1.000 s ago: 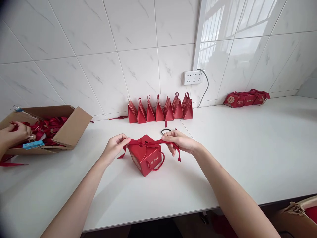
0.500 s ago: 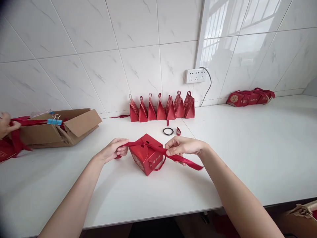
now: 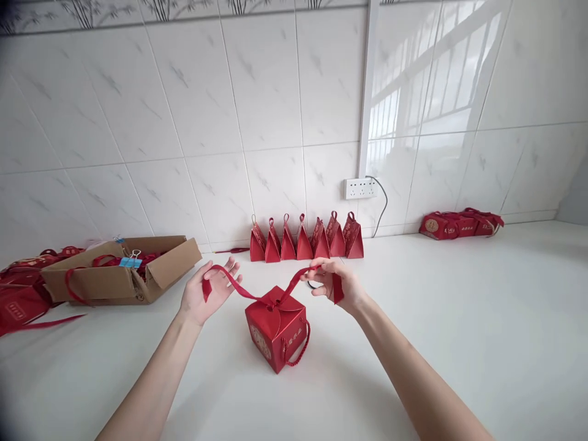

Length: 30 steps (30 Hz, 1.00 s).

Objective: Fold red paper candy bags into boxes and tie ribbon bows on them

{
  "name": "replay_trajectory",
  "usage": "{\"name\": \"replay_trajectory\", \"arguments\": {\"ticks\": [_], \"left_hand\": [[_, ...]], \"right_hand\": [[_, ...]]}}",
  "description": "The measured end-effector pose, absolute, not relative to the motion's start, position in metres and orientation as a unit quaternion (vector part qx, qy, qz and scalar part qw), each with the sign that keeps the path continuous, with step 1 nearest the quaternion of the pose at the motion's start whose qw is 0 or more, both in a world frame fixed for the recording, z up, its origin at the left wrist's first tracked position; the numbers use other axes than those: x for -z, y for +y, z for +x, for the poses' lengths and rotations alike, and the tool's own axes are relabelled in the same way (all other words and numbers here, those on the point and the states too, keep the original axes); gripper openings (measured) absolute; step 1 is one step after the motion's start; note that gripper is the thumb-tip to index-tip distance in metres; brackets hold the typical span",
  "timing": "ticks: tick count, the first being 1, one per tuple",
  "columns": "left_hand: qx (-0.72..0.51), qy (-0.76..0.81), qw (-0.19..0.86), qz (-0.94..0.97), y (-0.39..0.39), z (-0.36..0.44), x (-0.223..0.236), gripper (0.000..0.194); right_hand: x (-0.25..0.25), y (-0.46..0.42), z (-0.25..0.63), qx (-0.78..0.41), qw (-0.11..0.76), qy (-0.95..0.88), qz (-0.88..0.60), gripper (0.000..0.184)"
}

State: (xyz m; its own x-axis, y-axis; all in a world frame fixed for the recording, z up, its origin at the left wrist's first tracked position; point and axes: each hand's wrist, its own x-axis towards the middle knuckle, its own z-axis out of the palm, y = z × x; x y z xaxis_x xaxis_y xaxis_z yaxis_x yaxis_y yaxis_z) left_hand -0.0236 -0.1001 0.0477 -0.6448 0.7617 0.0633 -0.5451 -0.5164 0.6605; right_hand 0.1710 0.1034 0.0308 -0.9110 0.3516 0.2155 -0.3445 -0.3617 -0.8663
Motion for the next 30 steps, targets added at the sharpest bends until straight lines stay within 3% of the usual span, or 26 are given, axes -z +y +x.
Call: {"name": "replay_trajectory", "arguments": {"ticks": [7,12,17,21,25,28,30], "left_hand": [[-0.824,0.313,0.336,0.331,-0.061,0.001,-0.107,0.021],[-0.769,0.375,0.272,0.44,-0.058,0.008,-0.106,0.03],[-0.719,0.452,0.198,0.489,-0.068,0.011,-0.109,0.033],[-0.668,0.531,0.125,0.506,-0.073,0.025,-0.116,0.035],[-0.705,0.476,0.119,0.513,-0.073,0.032,-0.119,0.026],[-0.721,0.47,0.128,0.493,-0.077,0.018,-0.121,0.021],[-0.668,0.55,0.133,0.482,-0.082,0.002,-0.12,0.027]], "right_hand": [[-0.078,0.089,0.14,-0.789,0.119,-0.587,0.137,0.038],[-0.088,0.072,0.12,-0.723,0.196,-0.66,0.05,0.022],[-0.091,0.062,0.116,-0.744,0.278,-0.607,-0.004,0.058],[-0.096,0.055,0.121,-0.732,0.296,-0.614,0.001,0.056],[-0.1,0.058,0.128,-0.69,0.321,-0.648,0.025,0.05],[-0.101,0.073,0.15,-0.657,0.3,-0.69,0.036,0.047],[-0.101,0.087,0.174,-0.619,0.218,-0.753,0.043,0.051]]}}
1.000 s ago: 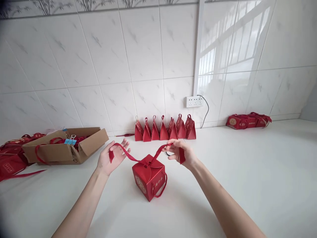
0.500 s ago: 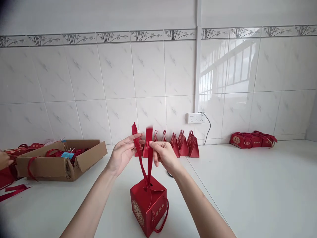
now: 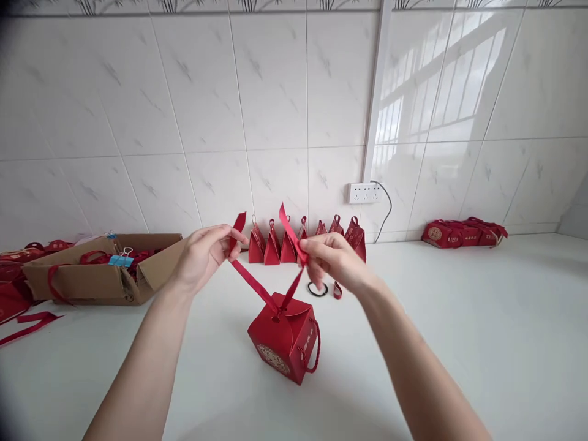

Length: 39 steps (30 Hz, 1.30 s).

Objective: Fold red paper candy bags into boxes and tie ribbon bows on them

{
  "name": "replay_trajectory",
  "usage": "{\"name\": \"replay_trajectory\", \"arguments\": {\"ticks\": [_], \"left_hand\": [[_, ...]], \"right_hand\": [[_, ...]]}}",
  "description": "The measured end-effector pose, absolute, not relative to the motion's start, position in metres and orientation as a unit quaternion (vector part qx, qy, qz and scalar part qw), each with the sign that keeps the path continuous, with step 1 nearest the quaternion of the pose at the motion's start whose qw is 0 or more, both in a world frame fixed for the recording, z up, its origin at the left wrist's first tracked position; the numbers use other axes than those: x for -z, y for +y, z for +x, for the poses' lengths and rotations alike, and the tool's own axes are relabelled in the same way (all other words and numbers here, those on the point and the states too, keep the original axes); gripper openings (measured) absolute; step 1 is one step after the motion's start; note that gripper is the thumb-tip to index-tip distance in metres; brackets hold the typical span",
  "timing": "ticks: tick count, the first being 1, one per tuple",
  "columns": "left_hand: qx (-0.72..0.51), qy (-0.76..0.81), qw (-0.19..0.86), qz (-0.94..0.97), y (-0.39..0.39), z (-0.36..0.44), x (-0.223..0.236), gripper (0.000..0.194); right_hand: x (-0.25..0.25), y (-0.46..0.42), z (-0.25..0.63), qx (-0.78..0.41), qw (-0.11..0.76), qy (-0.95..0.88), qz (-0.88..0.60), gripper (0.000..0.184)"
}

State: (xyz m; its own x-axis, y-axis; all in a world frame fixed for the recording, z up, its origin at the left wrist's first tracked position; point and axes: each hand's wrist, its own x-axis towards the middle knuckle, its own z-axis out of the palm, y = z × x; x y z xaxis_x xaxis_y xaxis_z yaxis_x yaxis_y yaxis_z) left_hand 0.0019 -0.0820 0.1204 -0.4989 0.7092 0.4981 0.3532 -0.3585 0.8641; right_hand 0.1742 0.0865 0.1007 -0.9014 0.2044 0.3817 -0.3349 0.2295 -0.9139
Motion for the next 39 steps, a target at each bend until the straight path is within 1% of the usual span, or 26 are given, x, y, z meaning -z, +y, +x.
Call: {"name": "replay_trajectory", "arguments": {"ticks": [1,3,4,5,6,7,8,9,11,12,15,18,20,23,26,30,35,39], "left_hand": [[-0.628,0.605,0.128,0.472,-0.084,-0.007,-0.119,0.028],[-0.558,0.703,0.084,0.433,-0.087,-0.02,-0.114,0.028],[-0.535,0.736,0.057,0.411,-0.087,-0.025,-0.11,0.03],[-0.518,0.758,0.041,0.394,-0.085,-0.027,-0.105,0.03],[-0.502,0.772,0.045,0.388,-0.083,-0.026,-0.099,0.027],[-0.481,0.778,0.072,0.398,-0.08,-0.024,-0.092,0.022],[-0.452,0.776,0.12,0.422,-0.076,-0.021,-0.084,0.017],[-0.419,0.767,0.176,0.454,-0.072,-0.016,-0.075,0.016],[-0.368,0.731,0.27,0.507,-0.067,-0.007,-0.054,0.025],[-0.359,0.718,0.297,0.517,-0.066,-0.003,-0.043,0.027],[-0.38,0.705,0.325,0.503,-0.07,0.002,-0.017,0.034],[-0.419,0.672,0.348,0.501,-0.082,0.001,-0.008,0.04],[-0.436,0.658,0.369,0.491,-0.089,0.0,-0.009,0.041],[-0.457,0.653,0.382,0.468,-0.095,0.001,-0.013,0.04],[-0.469,0.648,0.383,0.462,-0.095,0.001,-0.014,0.037],[-0.468,0.62,0.428,0.462,-0.093,-0.002,-0.008,0.035],[-0.477,0.595,0.446,0.468,-0.09,-0.008,0.0,0.035],[-0.461,0.61,0.43,0.481,-0.091,-0.013,0.003,0.04]], "right_hand": [[-0.1,0.093,0.188,-0.596,0.138,-0.789,0.055,0.053],[-0.095,0.103,0.212,-0.55,-0.041,-0.83,0.083,0.056],[-0.091,0.106,0.221,-0.535,-0.089,-0.836,0.08,0.062],[-0.086,0.107,0.227,-0.531,-0.096,-0.84,0.056,0.068],[-0.079,0.106,0.23,-0.532,-0.068,-0.844,0.011,0.072],[-0.071,0.104,0.23,-0.531,-0.02,-0.846,-0.048,0.072],[-0.062,0.099,0.229,-0.526,0.02,-0.843,-0.109,0.07],[-0.053,0.094,0.225,-0.518,0.038,-0.839,-0.16,0.068],[-0.036,0.08,0.216,-0.497,0.009,-0.84,-0.218,0.065],[-0.029,0.074,0.212,-0.486,-0.013,-0.844,-0.228,0.063],[-0.02,0.066,0.2,-0.467,-0.03,-0.855,-0.222,0.052],[-0.022,0.076,0.187,-0.481,-0.03,-0.859,-0.173,0.044],[-0.021,0.087,0.177,-0.513,-0.049,-0.849,-0.118,0.044],[-0.014,0.097,0.167,-0.598,-0.058,-0.797,-0.063,0.045],[-0.005,0.095,0.169,-0.668,-0.043,-0.741,-0.05,0.042],[0.0,0.09,0.177,-0.713,-0.037,-0.698,-0.049,0.037],[0.0,0.095,0.178,-0.728,-0.03,-0.682,-0.07,0.034],[0.001,0.101,0.181,-0.696,-0.039,-0.714,-0.066,0.028]]}}
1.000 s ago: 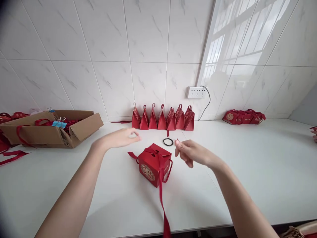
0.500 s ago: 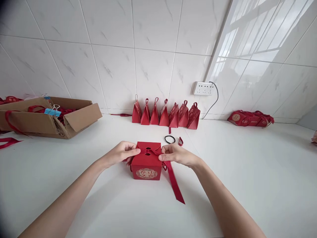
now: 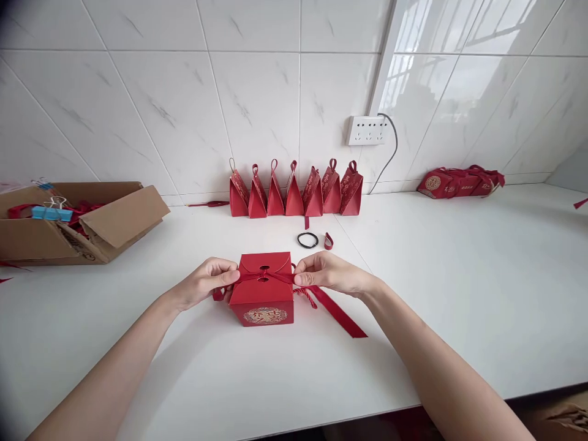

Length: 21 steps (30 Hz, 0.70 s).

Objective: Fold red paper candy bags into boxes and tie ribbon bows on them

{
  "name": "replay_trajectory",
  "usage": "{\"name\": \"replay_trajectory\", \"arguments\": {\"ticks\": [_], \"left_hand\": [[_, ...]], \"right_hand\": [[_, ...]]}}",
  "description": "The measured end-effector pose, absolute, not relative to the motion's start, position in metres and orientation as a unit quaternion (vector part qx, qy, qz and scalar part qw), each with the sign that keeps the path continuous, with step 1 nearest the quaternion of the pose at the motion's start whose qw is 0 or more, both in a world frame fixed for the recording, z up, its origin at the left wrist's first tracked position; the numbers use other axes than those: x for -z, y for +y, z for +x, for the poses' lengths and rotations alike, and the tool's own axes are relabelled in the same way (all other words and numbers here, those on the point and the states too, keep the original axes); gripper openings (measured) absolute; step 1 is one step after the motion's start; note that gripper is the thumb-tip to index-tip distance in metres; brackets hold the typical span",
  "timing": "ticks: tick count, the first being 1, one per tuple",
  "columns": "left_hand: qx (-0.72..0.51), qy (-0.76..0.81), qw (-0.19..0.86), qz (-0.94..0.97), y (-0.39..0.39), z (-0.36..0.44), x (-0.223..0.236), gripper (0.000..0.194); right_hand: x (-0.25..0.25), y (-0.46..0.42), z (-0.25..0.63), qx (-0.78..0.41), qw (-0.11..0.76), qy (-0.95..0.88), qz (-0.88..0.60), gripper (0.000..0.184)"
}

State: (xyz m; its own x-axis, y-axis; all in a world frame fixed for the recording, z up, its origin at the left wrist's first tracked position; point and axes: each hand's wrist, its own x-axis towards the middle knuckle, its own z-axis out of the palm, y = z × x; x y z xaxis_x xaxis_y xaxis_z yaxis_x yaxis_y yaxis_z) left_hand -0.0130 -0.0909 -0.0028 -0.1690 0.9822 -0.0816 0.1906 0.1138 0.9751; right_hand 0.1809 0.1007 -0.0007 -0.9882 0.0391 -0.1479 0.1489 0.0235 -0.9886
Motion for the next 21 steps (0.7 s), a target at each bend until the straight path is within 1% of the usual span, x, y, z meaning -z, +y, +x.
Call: {"name": "replay_trajectory", "arguments": {"ticks": [3,8,11,13,15,19,21], "left_hand": [[-0.45,0.614,0.422,0.492,-0.092,-0.016,0.003,0.042],[-0.443,0.586,0.444,0.513,-0.093,-0.02,0.001,0.039],[-0.447,0.582,0.445,0.513,-0.093,-0.018,0.001,0.039],[-0.459,0.588,0.438,0.502,-0.092,-0.014,0.002,0.039],[-0.47,0.592,0.431,0.493,-0.09,-0.009,0.002,0.039],[-0.469,0.584,0.441,0.494,-0.086,0.005,0.002,0.036],[-0.472,0.583,0.445,0.489,-0.084,0.011,0.001,0.036]], "right_hand": [[-0.001,0.102,0.183,0.666,0.038,0.741,0.072,0.025],[-0.008,0.102,0.184,0.605,0.022,0.791,0.089,0.027],[-0.013,0.105,0.187,0.575,0.038,0.813,0.089,0.027],[-0.015,0.108,0.19,0.576,0.044,0.813,0.077,0.027],[-0.018,0.109,0.194,0.594,0.015,0.802,0.058,0.026],[-0.022,0.1,0.198,0.626,-0.103,0.773,0.003,0.017],[-0.022,0.09,0.196,0.624,-0.136,0.769,-0.014,0.014]]}}
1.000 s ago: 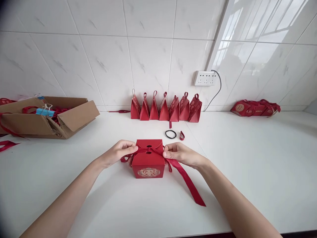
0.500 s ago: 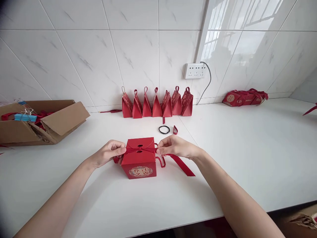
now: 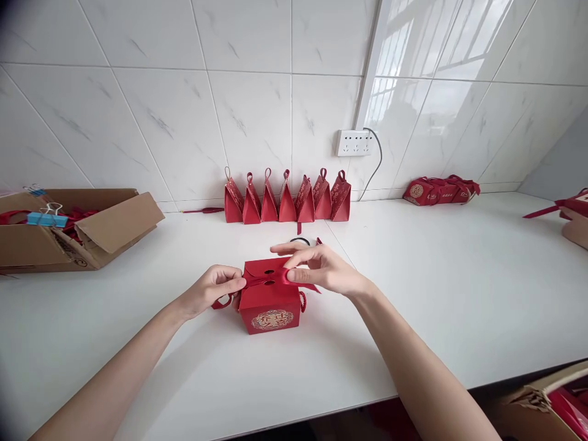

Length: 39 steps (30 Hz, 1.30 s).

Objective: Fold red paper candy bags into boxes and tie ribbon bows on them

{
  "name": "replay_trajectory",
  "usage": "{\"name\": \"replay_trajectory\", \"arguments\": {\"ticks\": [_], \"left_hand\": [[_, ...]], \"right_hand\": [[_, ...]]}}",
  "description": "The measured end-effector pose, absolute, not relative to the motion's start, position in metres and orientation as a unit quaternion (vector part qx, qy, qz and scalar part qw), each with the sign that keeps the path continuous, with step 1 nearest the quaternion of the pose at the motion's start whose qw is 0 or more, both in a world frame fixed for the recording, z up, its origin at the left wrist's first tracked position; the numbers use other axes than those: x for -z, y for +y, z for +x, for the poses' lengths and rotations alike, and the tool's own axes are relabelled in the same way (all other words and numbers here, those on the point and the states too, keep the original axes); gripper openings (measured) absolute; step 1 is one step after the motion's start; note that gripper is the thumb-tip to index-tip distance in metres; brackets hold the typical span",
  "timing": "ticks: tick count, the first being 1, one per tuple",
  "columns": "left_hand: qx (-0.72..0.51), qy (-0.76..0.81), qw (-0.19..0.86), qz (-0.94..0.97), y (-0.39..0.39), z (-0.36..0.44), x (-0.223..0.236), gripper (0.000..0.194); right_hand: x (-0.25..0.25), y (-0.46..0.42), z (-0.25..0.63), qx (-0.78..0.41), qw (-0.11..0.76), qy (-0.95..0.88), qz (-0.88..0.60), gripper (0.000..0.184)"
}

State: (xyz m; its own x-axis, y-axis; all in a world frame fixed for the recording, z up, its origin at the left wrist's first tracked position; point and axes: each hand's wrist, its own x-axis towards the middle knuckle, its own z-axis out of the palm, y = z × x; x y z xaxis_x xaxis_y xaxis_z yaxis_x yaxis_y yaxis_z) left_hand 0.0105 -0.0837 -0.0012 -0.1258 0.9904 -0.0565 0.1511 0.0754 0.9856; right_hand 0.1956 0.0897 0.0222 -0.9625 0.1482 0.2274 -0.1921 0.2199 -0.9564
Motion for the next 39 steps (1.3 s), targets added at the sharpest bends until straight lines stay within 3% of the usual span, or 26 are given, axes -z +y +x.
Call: {"name": "replay_trajectory", "arguments": {"ticks": [5,11,16,20,24,28,39], "left_hand": [[-0.456,0.594,0.446,0.49,-0.083,0.015,-0.003,0.035],[-0.415,0.706,0.34,0.462,-0.093,0.013,-0.025,0.028],[-0.312,0.736,0.276,0.534,-0.102,0.021,-0.049,0.023],[-0.168,0.79,0.188,0.559,-0.104,0.028,-0.069,0.018],[-0.113,0.771,0.087,0.621,-0.101,0.038,-0.089,0.024],[-0.109,0.769,0.087,0.624,-0.096,0.046,-0.1,0.024],[-0.141,0.698,0.094,0.696,-0.073,0.054,-0.11,0.02]], "right_hand": [[-0.014,0.062,0.18,-0.597,0.19,-0.779,-0.03,0.019],[-0.004,0.056,0.167,-0.519,0.266,-0.809,-0.079,0.019],[-0.004,0.058,0.166,-0.544,0.248,-0.794,-0.11,0.011],[-0.006,0.055,0.165,-0.613,0.236,-0.736,-0.166,0.03],[-0.01,0.053,0.165,-0.611,0.218,-0.738,-0.185,0.023],[-0.011,0.052,0.164,-0.596,0.229,-0.754,-0.152,0.008],[-0.008,0.052,0.162,-0.579,0.271,-0.761,-0.105,0.008]]}}
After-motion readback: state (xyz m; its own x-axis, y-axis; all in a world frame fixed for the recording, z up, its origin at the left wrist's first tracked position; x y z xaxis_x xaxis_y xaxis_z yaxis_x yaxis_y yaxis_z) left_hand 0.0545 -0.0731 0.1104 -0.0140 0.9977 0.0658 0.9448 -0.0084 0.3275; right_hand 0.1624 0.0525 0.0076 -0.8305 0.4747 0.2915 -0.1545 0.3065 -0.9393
